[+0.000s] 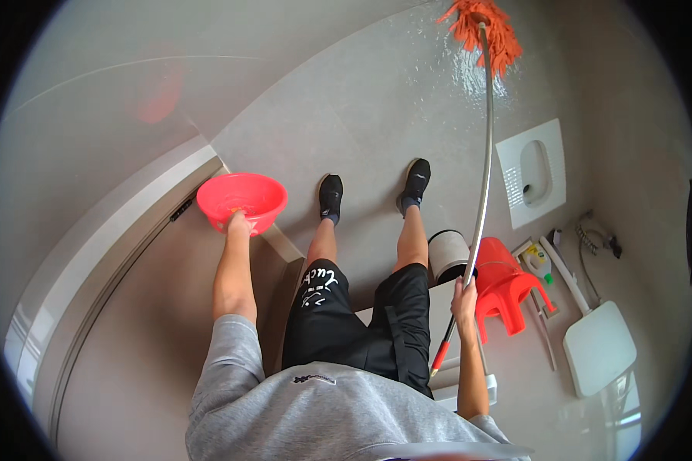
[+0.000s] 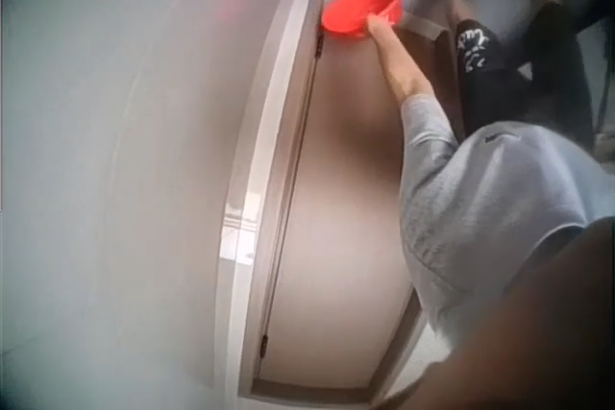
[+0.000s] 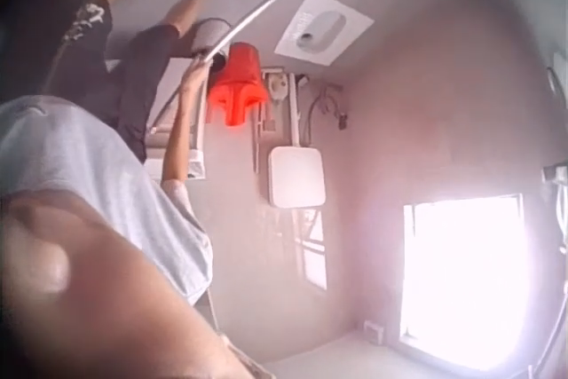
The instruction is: Mop the bathroom floor and move objects aside.
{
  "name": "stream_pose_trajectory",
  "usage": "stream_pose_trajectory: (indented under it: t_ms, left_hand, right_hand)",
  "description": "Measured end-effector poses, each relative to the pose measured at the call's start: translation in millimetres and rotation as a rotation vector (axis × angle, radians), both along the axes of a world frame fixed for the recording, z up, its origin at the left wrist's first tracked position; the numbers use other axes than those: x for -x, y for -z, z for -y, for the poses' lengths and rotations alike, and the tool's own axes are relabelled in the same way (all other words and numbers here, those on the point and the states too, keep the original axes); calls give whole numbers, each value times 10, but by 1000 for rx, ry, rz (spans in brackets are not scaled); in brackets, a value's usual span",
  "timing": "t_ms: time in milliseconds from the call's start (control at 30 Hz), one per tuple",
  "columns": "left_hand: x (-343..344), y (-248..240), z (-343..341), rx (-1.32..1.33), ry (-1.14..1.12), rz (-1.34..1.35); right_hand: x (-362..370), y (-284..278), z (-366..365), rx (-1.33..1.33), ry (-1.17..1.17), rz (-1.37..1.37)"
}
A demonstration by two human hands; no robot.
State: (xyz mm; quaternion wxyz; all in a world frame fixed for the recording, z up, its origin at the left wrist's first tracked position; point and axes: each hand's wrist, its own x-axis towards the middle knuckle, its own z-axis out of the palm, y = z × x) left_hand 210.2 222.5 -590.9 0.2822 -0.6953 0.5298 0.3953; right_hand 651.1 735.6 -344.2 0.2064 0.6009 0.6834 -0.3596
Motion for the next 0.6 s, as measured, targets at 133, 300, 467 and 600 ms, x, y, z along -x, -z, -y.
stream_pose_trajectory:
  t_ms: [133, 300, 467, 600]
  left_hand:
    - [371, 230, -783, 166, 214, -135]
    - [652, -158, -3630, 249, 251, -204]
    - [1354, -609, -4624, 257, 250, -416]
    - [1512, -1054, -4243, 201, 406, -672]
  right_hand:
    - [560, 224, -461, 14, 19, -130]
    - [942, -625, -1243, 411, 281, -157]
    - [552, -1128, -1681, 817, 509, -477]
    - [237, -1461, -1459, 1019, 595, -583]
